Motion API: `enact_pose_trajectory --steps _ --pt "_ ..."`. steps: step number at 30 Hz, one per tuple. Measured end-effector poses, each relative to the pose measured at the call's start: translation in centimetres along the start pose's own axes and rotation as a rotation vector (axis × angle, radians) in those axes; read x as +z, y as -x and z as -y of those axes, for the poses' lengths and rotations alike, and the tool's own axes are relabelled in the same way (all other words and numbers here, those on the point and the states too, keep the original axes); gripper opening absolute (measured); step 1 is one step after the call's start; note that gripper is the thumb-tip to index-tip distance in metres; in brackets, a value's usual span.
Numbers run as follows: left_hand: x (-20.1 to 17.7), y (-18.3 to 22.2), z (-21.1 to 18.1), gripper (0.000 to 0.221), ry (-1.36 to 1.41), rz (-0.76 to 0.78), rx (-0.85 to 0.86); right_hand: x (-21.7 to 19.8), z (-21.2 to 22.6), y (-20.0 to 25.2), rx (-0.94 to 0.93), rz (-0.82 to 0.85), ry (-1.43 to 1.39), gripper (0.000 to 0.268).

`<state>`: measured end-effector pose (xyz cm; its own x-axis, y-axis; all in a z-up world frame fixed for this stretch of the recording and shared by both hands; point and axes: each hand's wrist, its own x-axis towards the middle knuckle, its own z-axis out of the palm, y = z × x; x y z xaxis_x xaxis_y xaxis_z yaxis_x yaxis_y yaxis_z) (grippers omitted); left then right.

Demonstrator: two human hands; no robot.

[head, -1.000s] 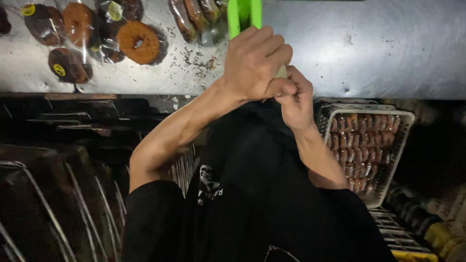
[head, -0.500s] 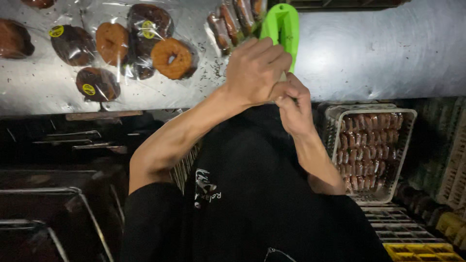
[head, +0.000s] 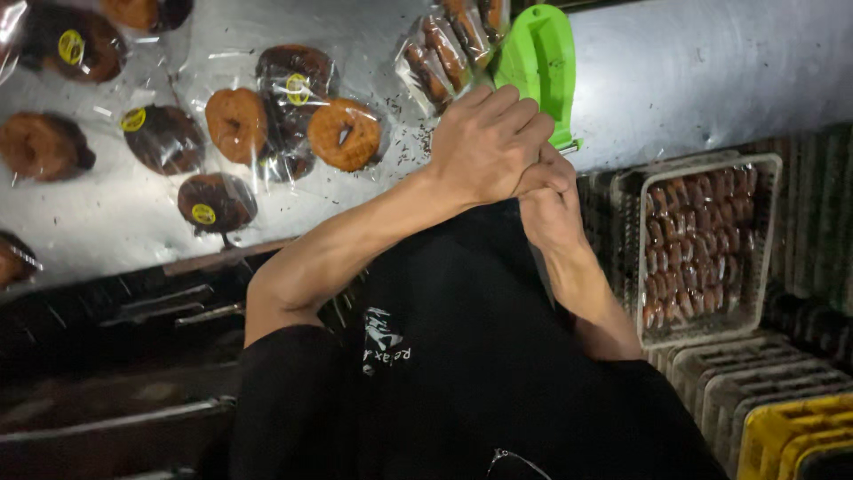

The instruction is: The person packages donuts by placing them into plastic bags and sealing each bag with a strip of adhesive tape from a green dispenser.

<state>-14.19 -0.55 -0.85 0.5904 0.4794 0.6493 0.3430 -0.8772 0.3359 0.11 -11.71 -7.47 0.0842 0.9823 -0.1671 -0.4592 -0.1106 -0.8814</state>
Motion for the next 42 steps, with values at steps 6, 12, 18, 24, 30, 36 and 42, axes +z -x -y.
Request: enact_pose_trajectory --steps 6,12,18,24,30,36,42 --pt "2.3 0.8 0.6 0.067 0.146 0.090 -0.017 0.2 0.5 0.7 0.036 -0.160 0.278 0.035" --pt "1.7 0.9 4.2 0.086 0.331 0.303 -0.271 2.6 7.0 -1.2 -0.336 -0.018 0.875 0.025" --pt "1.4 2.1 5.0 0.091 0.565 0.383 -0.390 3.9 9.2 -2.7 -0.628 0.193 1.424 0.023" --pt "1.6 1.4 2.6 0.092 0.534 0.433 -0.509 0.6 7.4 -5.3 -0.778 0.353 1.407 0.028" --pt "7.1 -1.4 1.5 0.049 0.630 -0.014 -0.522 -2.6 9.2 -6.9 -0.705 0.191 1.081 0.033" --pt "8.6 4.1 5.8 0.036 0.311 -0.319 -0.642 -7.3 8.5 -10.0 -0.717 0.124 1.140 0.005" --pt "3.0 7.6 2.1 0.066 0.661 -0.327 -0.915 -6.9 6.3 -12.0 -0.854 0.172 1.436 0.022"
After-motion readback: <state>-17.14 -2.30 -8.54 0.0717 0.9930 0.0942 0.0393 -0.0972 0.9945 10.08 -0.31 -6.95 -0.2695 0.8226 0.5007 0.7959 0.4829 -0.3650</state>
